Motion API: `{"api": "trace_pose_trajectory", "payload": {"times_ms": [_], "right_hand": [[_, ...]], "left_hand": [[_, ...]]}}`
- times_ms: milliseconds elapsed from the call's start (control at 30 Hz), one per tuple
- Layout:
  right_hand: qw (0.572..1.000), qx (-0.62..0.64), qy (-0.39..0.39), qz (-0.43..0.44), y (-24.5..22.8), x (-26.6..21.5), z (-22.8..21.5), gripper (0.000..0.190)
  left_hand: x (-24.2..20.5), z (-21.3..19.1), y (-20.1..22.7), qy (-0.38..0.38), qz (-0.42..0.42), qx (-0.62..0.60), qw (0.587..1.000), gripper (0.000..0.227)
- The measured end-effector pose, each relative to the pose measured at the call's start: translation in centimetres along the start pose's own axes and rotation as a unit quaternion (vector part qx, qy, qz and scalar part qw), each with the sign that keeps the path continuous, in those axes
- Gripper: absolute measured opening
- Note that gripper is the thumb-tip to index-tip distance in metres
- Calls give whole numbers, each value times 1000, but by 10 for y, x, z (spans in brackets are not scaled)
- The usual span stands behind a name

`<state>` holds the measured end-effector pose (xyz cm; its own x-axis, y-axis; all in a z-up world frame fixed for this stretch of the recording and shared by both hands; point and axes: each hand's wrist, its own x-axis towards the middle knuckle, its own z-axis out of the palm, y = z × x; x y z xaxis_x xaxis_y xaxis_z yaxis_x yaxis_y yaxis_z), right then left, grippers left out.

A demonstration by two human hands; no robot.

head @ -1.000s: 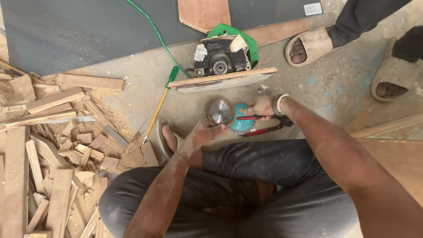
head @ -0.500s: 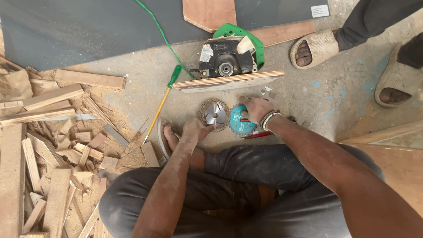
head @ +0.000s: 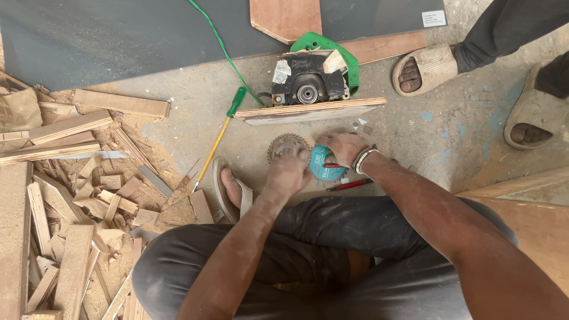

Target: Disassembling and repairing a handheld circular saw using a screwdriver and pliers.

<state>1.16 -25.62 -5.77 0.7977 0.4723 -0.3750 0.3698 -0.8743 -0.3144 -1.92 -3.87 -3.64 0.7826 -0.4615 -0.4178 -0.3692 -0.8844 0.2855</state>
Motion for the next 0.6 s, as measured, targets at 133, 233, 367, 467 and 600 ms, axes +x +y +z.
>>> {"api": "trace_pose_trajectory", "payload": {"times_ms": [133,233,367,467,600], "right_hand": [[997,-38,-55,40,-14,-3,-17,65],[997,-50,-48,25,1,7,2,73],[997,-70,-37,15,-6,1,-12,75],[995,-58,-53,54,-18,-4,-22,78],[992,-37,-33,119,-18,-5,-22,64]], "left_hand": [[-2,18,1,11,34,49,998,78],[-2,24,-7,39,9,57,998,75],[-5,21,-11,53,-19,28,998,67],[1,28,-7,52,-5,38,998,67],[-3,16,-2,18,9,108,994,71]]}}
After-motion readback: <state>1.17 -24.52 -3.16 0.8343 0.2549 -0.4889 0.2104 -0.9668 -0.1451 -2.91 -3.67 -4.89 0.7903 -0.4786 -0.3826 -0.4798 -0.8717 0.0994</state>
